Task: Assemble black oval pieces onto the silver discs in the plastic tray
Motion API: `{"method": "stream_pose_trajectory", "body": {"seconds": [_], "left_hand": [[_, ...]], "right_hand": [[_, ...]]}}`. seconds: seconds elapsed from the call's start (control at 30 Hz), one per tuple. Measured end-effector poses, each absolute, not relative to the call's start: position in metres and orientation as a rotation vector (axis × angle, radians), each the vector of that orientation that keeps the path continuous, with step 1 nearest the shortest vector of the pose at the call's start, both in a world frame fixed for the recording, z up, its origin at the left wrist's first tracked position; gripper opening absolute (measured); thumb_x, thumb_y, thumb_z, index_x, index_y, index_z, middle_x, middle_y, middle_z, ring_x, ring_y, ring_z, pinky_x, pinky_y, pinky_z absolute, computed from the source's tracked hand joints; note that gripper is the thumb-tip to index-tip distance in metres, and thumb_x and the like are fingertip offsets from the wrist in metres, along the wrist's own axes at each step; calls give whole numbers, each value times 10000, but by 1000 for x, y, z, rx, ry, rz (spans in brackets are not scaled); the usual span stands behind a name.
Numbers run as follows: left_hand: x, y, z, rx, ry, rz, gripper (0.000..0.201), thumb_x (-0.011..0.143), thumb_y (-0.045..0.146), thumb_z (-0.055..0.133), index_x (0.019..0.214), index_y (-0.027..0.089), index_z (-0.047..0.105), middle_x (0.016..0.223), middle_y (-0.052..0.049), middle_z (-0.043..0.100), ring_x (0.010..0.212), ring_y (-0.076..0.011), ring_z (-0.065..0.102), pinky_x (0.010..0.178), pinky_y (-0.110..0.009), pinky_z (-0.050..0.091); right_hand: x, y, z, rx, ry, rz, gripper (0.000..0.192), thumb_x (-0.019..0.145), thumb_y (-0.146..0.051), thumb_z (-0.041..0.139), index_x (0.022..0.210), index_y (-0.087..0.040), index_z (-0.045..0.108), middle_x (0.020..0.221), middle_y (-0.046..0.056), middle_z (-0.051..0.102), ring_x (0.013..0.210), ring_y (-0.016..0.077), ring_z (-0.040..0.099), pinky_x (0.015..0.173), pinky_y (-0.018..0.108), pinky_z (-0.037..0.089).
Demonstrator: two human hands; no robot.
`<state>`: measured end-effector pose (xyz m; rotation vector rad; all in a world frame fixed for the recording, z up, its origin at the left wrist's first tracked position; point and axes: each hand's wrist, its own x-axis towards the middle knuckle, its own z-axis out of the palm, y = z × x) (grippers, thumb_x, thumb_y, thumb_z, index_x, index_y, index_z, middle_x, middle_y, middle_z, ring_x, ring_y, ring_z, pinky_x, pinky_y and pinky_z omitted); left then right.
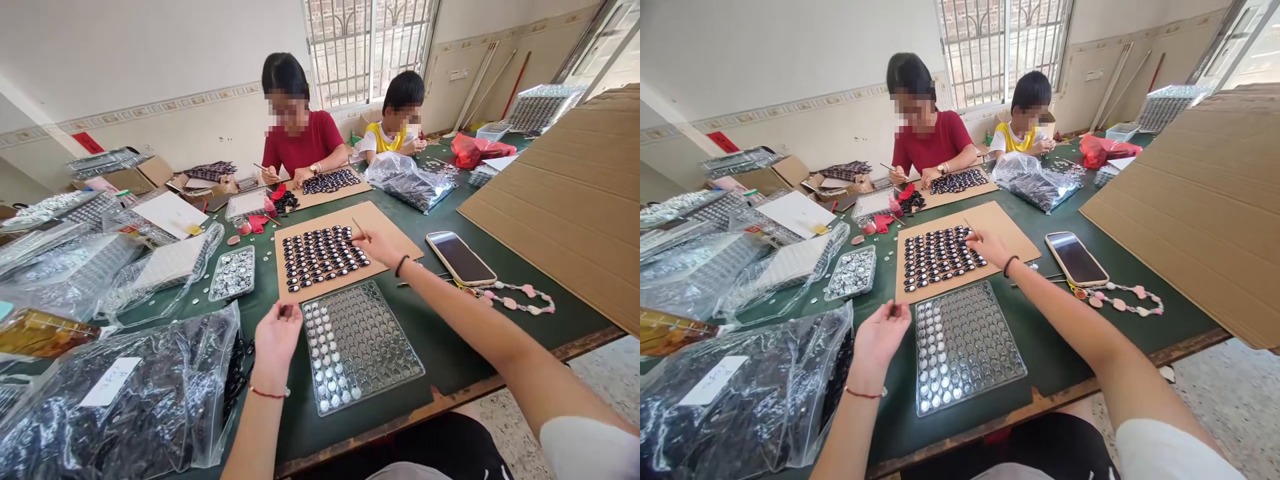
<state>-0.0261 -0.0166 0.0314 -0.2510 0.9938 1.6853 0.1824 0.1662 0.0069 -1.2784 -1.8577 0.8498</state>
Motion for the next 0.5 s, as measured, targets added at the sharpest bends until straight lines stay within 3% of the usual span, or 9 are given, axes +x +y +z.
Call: {"method": "stream_pose_trajectory", "body": {"seconds": [0.23, 0.5], "left_hand": [[-16, -21, 27, -25, 883, 1744, 160, 817, 45, 412, 848, 108, 556, 771, -50, 571, 663, -73, 569, 613, -187, 522], [-22, -21, 32, 19, 882, 1780, 175, 809, 98, 484, 933, 147, 597, 833, -26, 610, 605, -32, 544, 550, -121, 487]], "right_hand": [[156, 277, -2, -1480, -1885, 700, 170, 735, -130, 524, 872, -100, 621, 860, 80, 630, 738, 123, 532, 666, 218, 385], [145, 295, -20, -1613, -1936, 708, 143, 740, -151, 542, 794, -72, 648, 843, 129, 633, 774, 152, 538, 676, 222, 364]]}}
